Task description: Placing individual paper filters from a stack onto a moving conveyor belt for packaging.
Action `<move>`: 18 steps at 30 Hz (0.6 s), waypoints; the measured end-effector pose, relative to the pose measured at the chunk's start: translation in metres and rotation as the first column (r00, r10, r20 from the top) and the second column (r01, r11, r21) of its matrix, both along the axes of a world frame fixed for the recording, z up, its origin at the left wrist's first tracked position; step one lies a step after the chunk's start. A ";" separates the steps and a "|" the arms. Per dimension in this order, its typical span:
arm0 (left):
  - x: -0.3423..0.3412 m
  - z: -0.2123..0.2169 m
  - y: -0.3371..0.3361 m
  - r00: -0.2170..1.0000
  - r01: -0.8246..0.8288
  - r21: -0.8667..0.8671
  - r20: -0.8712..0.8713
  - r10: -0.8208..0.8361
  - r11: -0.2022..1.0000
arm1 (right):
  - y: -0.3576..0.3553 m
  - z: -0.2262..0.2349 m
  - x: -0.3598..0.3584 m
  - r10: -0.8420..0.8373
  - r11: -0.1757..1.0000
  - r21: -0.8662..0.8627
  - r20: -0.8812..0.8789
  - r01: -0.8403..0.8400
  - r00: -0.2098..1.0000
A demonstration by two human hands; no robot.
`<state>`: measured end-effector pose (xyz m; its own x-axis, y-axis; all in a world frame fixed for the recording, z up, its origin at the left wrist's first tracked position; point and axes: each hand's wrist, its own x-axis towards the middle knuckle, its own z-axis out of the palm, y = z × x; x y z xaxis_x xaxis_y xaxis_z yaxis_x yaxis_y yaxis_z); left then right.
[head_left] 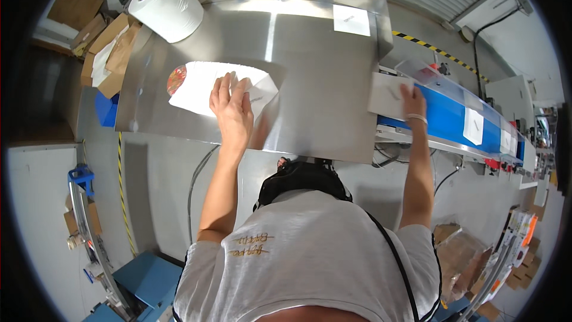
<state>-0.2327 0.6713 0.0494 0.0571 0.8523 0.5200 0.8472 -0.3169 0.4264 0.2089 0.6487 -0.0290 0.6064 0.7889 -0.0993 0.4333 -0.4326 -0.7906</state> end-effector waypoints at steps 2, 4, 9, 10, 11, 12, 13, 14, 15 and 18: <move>0.004 0.002 0.000 1.000 0.005 0.000 0.011 -0.005 1.000 | -0.010 -0.026 0.046 -0.056 0.998 0.038 0.554 0.042 0.830; 0.001 -0.002 0.000 0.999 0.012 0.000 0.044 -0.012 1.000 | -0.002 -0.003 0.019 -0.035 0.999 0.051 0.697 -0.001 0.716; -0.005 -0.001 -0.002 1.000 0.027 0.021 0.001 -0.027 0.999 | 0.045 0.043 -0.119 0.578 0.726 0.097 0.451 -0.681 0.680; -0.004 0.001 -0.002 0.999 0.038 0.015 -0.001 -0.038 0.999 | 0.052 0.044 -0.147 0.717 0.628 0.255 0.178 -0.735 0.674; -0.005 0.001 -0.003 0.999 0.045 0.008 -0.008 -0.045 0.999 | 0.058 0.052 -0.176 0.780 0.587 0.230 0.097 -0.776 0.618; -0.001 -0.001 -0.001 0.998 0.070 0.004 0.005 -0.070 0.998 | 0.061 0.060 -0.194 0.822 0.556 0.203 0.014 -0.806 0.570; -0.002 -0.001 -0.002 0.998 0.070 0.010 0.001 -0.070 0.997 | 0.066 0.062 -0.213 0.847 0.525 0.216 -0.035 -0.823 0.531; -0.004 -0.003 -0.003 0.996 0.084 0.010 0.001 -0.084 0.996 | 0.071 0.063 -0.227 0.870 0.492 0.230 -0.083 -0.840 0.487; -0.005 -0.003 -0.004 0.995 0.098 0.010 0.002 -0.098 0.995 | 0.074 0.067 -0.238 0.870 0.490 0.234 -0.080 -0.840 0.486; -0.009 0.000 -0.005 0.992 0.125 0.004 -0.024 -0.125 0.992 | 0.082 0.066 -0.255 0.940 0.340 0.231 -0.127 -0.912 0.318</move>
<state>-0.2415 0.6665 0.0489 0.1757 0.8349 0.5216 0.8108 -0.4233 0.4043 -0.0461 0.7310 0.0375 -0.5524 0.8336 0.0096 0.3262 0.2267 -0.9177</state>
